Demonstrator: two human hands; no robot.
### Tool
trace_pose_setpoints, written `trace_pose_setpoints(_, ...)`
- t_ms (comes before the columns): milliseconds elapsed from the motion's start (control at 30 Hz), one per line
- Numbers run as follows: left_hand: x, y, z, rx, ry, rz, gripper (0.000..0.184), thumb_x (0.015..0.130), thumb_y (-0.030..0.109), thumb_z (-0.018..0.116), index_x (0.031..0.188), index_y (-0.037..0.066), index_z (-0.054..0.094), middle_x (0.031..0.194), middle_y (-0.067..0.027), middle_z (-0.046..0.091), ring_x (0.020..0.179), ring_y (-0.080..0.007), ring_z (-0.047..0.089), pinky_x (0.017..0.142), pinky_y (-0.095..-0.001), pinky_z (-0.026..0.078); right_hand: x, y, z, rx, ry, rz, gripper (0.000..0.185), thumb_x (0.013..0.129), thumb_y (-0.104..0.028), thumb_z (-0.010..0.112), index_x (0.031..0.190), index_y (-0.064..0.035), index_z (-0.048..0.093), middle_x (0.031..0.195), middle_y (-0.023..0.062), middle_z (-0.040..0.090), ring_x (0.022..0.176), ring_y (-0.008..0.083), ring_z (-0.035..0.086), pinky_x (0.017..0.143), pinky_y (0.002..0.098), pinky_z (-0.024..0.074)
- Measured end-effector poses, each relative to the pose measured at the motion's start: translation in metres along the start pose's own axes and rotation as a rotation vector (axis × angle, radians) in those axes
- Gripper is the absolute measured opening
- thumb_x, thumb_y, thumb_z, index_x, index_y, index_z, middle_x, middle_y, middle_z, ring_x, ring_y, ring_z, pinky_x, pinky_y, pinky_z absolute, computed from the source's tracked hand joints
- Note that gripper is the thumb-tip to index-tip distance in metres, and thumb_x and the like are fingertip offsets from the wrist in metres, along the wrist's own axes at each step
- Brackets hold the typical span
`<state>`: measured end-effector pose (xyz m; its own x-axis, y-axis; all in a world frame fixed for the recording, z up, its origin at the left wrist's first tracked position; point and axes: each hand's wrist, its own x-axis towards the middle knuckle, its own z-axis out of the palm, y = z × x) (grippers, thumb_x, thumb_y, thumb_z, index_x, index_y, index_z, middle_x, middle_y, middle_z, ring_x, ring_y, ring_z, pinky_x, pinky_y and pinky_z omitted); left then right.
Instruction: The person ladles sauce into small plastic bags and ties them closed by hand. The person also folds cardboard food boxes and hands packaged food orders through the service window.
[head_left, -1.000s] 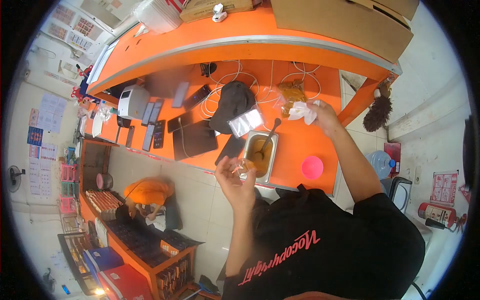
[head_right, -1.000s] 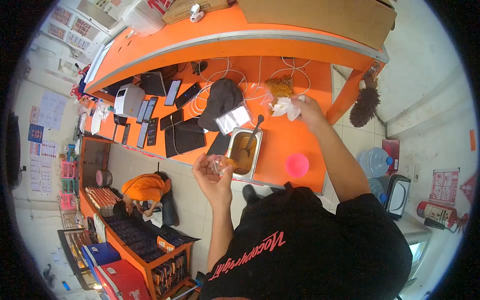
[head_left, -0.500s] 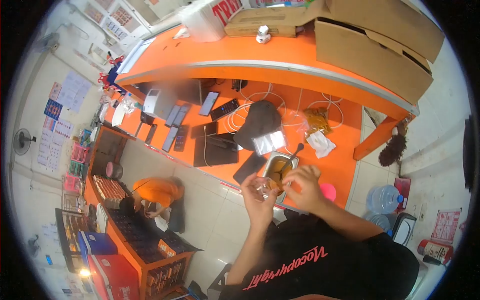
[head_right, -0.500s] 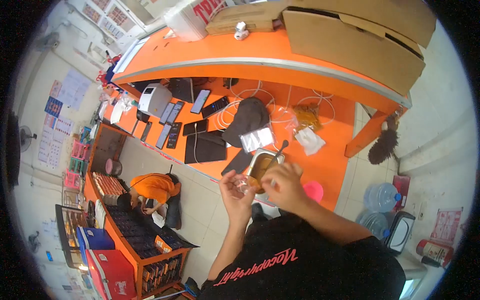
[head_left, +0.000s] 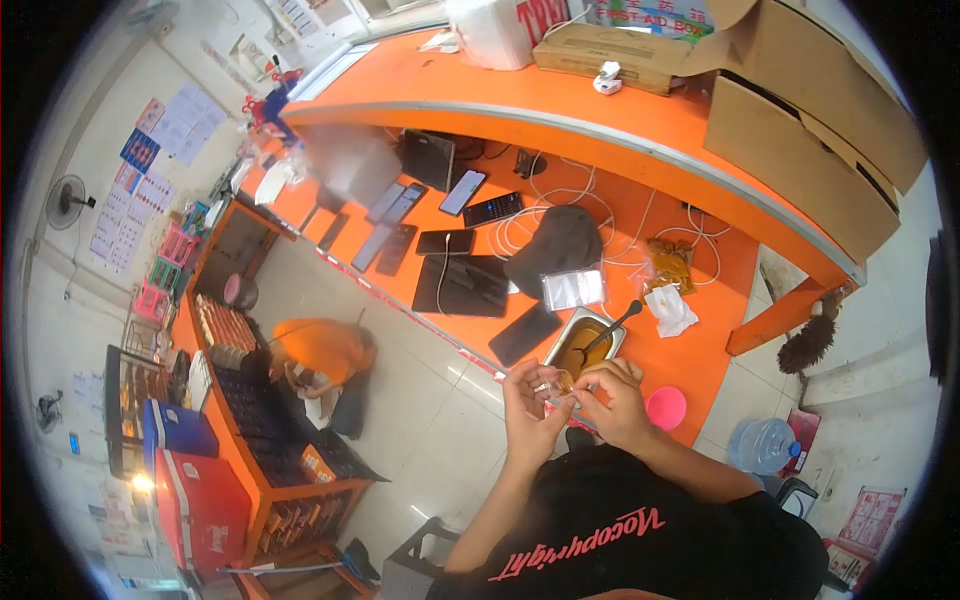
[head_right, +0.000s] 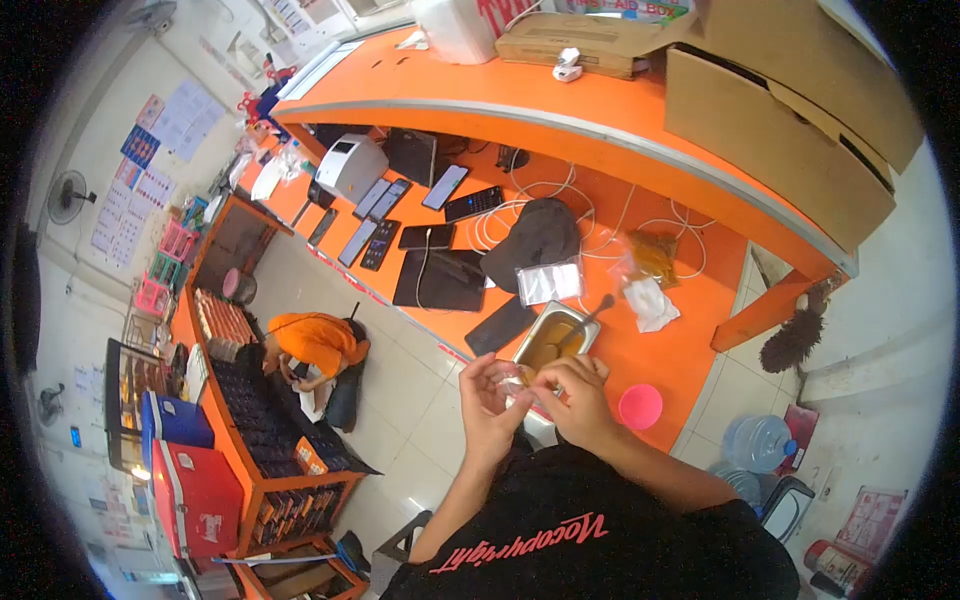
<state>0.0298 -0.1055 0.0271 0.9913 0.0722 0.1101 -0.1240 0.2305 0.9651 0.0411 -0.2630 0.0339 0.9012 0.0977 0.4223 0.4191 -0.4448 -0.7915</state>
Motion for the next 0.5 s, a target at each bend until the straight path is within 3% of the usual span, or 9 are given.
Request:
trace_pose_setpoints(67, -0.007, 0.001, -0.013, -0.055, -0.031, -0.022, 0.07, 0.081, -0.015, 0.065, 0.142, 0.003, 0.037, 0.126, -0.0128, 0.054, 0.12, -0.0217, 0.054, 0.096, -0.0347, 0.049, -0.002, 0.001, -0.002, 0.034, -0.026, 0.027, 0.009, 0.084, -0.012, 0.074, 0.089, -0.0118, 0.066, 0.094, -0.0011, 0.067, 0.092, 0.0211, 0.058, 0.087, 0.0389, 0.0323)
trace_pose_setpoints(200, -0.022, -0.013, -0.048, -0.008, -0.032, -0.079, 0.064, 0.081, -0.015, 0.055, 0.14, 0.006, 0.042, 0.13, -0.0137, 0.055, 0.115, -0.0225, 0.056, 0.097, -0.0353, 0.05, -0.01, 0.004, -0.012, 0.04, -0.06, 0.069, 0.007, 0.085, -0.012, 0.073, 0.089, -0.0109, 0.067, 0.093, 0.0016, 0.067, 0.093, 0.0227, 0.06, 0.086, 0.0387, 0.0362)
trace_pose_setpoints(300, -0.025, -0.062, -0.094, 1.01, -0.071, 0.07, 0.067, 0.074, -0.001, 0.062, 0.139, 0.002, 0.044, 0.131, -0.0214, 0.053, 0.124, -0.0358, 0.05, 0.101, -0.0451, 0.045, -0.025, 0.007, -0.02, 0.0, -0.032, 0.14, 0.007, 0.085, -0.012, 0.073, 0.089, -0.0096, 0.068, 0.092, 0.0039, 0.067, 0.093, 0.0246, 0.06, 0.087, 0.0401, 0.0383)
trace_pose_setpoints(333, -0.021, -0.08, -0.111, 1.143, -0.107, 0.142, 0.072, 0.071, 0.003, 0.065, 0.139, -0.001, 0.044, 0.13, -0.0252, 0.052, 0.126, -0.0419, 0.046, 0.105, -0.0493, 0.041, -0.028, 0.008, -0.023, 0.01, -0.005, 0.168, 0.007, 0.085, -0.012, 0.073, 0.09, -0.0088, 0.068, 0.092, 0.0045, 0.067, 0.093, 0.0253, 0.06, 0.087, 0.0404, 0.039)
trace_pose_setpoints(500, 0.03, -0.113, -0.126, 1.28, -0.152, 0.208, 0.069, 0.074, 0.007, 0.068, 0.138, -0.002, 0.045, 0.132, -0.0264, 0.051, 0.125, -0.0439, 0.046, 0.107, -0.0515, 0.039, -0.042, 0.005, -0.037, -0.011, 0.118, 0.242, 0.01, 0.085, -0.012, 0.073, 0.091, -0.0073, 0.068, 0.094, 0.0063, 0.067, 0.094, 0.0273, 0.06, 0.086, 0.0408, 0.0408)
